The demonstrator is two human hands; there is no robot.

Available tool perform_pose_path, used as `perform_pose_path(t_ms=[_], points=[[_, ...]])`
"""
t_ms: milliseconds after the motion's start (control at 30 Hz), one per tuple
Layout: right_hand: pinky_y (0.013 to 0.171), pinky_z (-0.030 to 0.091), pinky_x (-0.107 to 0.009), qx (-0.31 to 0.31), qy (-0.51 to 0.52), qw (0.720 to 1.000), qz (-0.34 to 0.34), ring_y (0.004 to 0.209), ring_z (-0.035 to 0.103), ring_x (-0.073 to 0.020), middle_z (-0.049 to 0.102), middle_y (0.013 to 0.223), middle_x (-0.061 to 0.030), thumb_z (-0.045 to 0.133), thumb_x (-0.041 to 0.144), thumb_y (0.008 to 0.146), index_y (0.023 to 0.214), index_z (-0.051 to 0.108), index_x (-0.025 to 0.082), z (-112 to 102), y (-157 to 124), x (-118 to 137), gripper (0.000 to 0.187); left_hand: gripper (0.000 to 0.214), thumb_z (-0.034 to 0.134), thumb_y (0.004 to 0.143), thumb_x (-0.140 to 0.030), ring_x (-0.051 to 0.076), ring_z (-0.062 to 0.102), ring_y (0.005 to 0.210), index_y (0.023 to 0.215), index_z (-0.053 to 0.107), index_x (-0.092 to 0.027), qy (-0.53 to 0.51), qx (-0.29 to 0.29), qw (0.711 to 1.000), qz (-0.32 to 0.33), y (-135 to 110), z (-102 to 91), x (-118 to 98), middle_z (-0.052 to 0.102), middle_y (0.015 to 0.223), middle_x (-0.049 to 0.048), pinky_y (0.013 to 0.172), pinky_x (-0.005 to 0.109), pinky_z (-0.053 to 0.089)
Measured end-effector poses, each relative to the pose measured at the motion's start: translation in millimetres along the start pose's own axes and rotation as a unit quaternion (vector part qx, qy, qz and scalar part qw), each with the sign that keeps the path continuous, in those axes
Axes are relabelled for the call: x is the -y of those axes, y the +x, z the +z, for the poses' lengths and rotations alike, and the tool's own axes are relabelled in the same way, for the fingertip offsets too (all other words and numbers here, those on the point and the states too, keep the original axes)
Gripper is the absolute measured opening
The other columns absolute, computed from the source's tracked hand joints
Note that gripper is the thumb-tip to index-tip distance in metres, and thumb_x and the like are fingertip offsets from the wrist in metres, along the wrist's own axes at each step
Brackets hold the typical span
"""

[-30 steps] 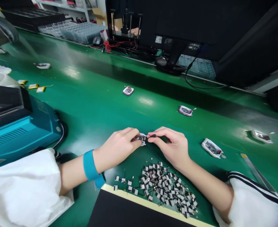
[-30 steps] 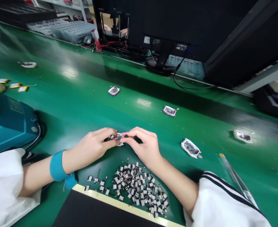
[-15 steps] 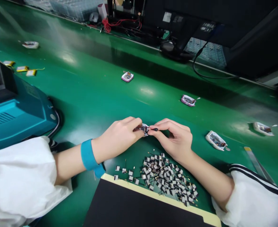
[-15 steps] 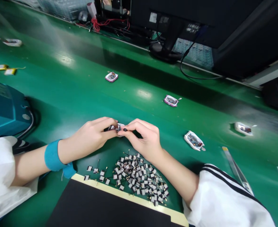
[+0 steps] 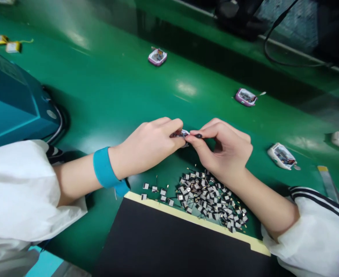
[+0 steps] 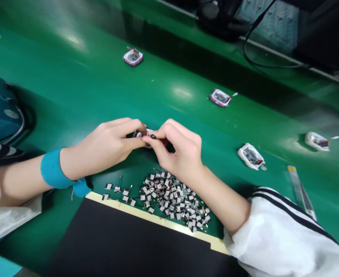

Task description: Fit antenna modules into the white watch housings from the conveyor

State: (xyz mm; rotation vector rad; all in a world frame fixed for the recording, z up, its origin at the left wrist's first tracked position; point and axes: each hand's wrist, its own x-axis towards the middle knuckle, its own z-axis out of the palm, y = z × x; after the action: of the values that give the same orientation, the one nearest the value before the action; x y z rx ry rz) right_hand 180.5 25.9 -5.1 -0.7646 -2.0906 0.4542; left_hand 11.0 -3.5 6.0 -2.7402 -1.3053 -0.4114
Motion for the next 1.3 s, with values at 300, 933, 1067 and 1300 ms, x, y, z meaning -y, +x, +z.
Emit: perform_pose_path(t_ms=[300, 933, 1067, 1300], points=[[0.047, 0.042, -0.022, 0.009, 0.084, 0.993, 0.086, 0.055, 0.051, -0.0076, 0.045, 0.059, 0.0037, 0.056, 0.030, 0.076, 0.058, 0.040, 0.020, 5, 5, 0, 0.026, 0.039, 0.022, 0.086, -0.022, 0.015, 0.055, 0.085, 0.081, 0.061, -0.017, -0.024, 0.063, 0.996, -0.062, 6, -5.2, -3, 0.051, 0.084, 0.0000, 0.066, 0.028, 0.046], [0.039, 0.041, -0.014, -0.127, 0.232, 0.956, 0.130, 0.044, 0.051, -0.0005, 0.050, 0.065, 0.0058, 0.052, 0.018, 0.079, 0.063, 0.037, 0.019, -5, 6, -16, 0.022, 0.030, 0.033, 0.087, -0.020, 0.016, 0.058, 0.083, 0.081, 0.062, -0.021, -0.049, -0.003, 0.998, -0.034, 1, -3.9, -2, 0.058, 0.084, 0.0006, 0.066, 0.027, 0.048], [0.039, 0.041, -0.013, -0.106, 0.245, 0.952, 0.148, 0.045, 0.052, -0.0003, 0.051, 0.064, 0.0069, 0.053, 0.015, 0.076, 0.063, 0.037, 0.018, -8, 7, -19, 0.021, 0.023, 0.039, 0.085, -0.017, 0.015, 0.058, 0.082, 0.084, 0.062, -0.021, -0.045, -0.012, 0.998, -0.032, 3, -5.5, -3, 0.060, 0.085, 0.0006, 0.067, 0.026, 0.048], [0.044, 0.044, -0.017, -0.064, 0.230, 0.956, 0.168, 0.052, 0.052, -0.0029, 0.045, 0.066, 0.0049, 0.052, 0.019, 0.077, 0.062, 0.036, 0.018, -13, 8, -7, 0.021, 0.018, 0.045, 0.083, -0.017, 0.014, 0.059, 0.085, 0.088, 0.062, -0.021, -0.069, -0.041, 0.997, -0.021, 3, -6.0, -2, 0.062, 0.090, 0.0006, 0.071, 0.026, 0.049]])
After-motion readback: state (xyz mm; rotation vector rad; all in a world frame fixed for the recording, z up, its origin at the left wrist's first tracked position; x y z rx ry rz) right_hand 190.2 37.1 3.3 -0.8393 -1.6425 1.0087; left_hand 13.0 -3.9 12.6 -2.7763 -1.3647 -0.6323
